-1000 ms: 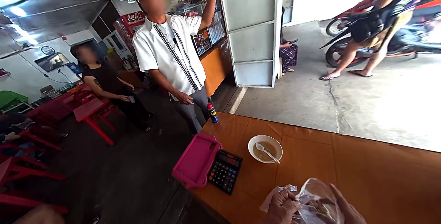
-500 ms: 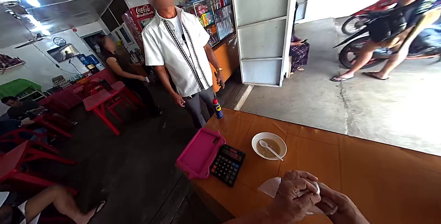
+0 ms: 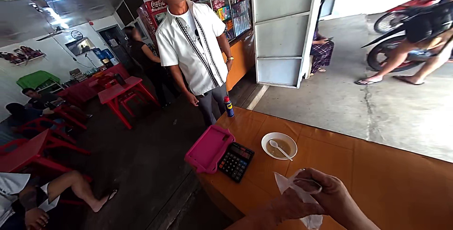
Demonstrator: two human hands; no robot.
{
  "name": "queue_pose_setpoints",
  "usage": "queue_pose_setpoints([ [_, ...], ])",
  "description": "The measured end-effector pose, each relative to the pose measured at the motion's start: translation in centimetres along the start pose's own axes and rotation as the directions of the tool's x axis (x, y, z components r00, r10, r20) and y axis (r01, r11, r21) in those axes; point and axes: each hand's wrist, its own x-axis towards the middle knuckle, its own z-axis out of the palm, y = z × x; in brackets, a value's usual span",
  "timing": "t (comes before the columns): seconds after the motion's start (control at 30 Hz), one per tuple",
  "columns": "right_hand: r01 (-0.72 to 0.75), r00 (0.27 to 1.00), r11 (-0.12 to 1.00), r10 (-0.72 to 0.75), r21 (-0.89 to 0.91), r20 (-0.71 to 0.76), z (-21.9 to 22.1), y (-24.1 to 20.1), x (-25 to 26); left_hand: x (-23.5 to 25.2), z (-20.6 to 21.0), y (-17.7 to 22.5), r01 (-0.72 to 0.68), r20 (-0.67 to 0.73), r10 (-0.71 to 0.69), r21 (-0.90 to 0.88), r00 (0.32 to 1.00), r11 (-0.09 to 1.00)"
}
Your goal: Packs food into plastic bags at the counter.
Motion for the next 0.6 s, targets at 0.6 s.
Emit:
queue_pose_setpoints([
  [0.6, 0.096, 0.958, 0.995, -0.095, -0.009, -0.272, -5.9, -5.3, 0.1, 1.4, 0.4, -5.9, 0.051, 0.058, -0.042, -0.166, 0.997, 0.985],
])
